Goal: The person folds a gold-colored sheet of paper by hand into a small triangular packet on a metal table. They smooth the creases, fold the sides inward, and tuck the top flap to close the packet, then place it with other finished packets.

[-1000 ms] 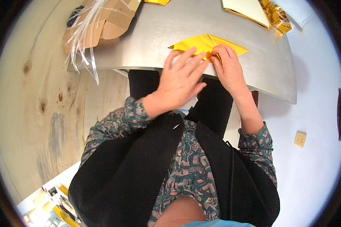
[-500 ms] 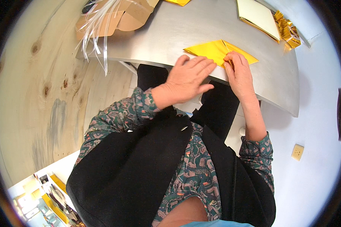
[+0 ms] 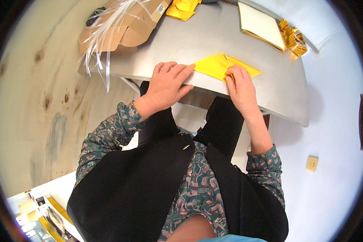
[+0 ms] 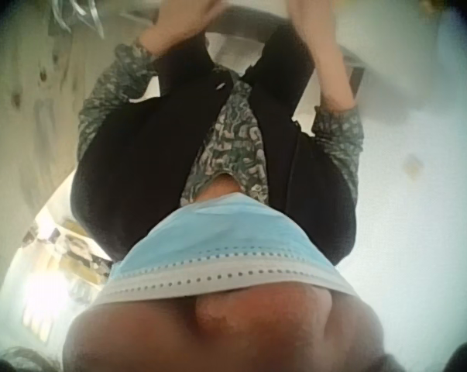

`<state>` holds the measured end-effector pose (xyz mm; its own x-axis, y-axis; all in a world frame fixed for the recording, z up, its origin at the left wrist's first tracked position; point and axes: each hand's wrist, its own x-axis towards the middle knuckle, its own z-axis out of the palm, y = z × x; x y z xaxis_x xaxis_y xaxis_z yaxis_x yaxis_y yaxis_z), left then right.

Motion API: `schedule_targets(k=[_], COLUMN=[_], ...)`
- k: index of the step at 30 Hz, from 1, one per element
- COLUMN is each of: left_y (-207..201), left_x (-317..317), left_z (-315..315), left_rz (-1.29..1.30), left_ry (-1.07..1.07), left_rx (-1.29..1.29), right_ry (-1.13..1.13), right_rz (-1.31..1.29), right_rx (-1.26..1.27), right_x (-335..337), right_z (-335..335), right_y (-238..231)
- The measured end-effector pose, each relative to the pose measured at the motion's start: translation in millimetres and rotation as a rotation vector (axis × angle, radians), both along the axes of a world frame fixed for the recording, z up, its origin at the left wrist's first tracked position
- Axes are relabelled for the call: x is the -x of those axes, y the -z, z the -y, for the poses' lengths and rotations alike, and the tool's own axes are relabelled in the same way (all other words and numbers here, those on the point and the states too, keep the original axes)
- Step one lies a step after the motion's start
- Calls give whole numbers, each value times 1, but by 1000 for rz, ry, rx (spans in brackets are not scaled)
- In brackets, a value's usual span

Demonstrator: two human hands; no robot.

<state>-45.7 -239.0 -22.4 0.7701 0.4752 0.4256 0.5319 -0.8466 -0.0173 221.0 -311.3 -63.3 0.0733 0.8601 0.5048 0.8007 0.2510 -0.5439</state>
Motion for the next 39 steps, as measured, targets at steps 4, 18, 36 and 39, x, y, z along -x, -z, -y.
schedule_targets(k=[4,18,36,39], left_y=[5,-46,38,35], left_x=[1,-28,-108,-109], left_z=[4,-49,-7,-7], left_rz=[46,330,68,50], left_ry=[41,-51,20,18], left_rx=[-45,1073,255,264], right_ry=[-72,-255,-63,-12], right_rz=[76,-255,67,70], right_rx=[-64,196,-7,-7], right_x=[4,-53,3,9], right_z=[20,-9,54,61], right_y=[-2,-60,-1,5])
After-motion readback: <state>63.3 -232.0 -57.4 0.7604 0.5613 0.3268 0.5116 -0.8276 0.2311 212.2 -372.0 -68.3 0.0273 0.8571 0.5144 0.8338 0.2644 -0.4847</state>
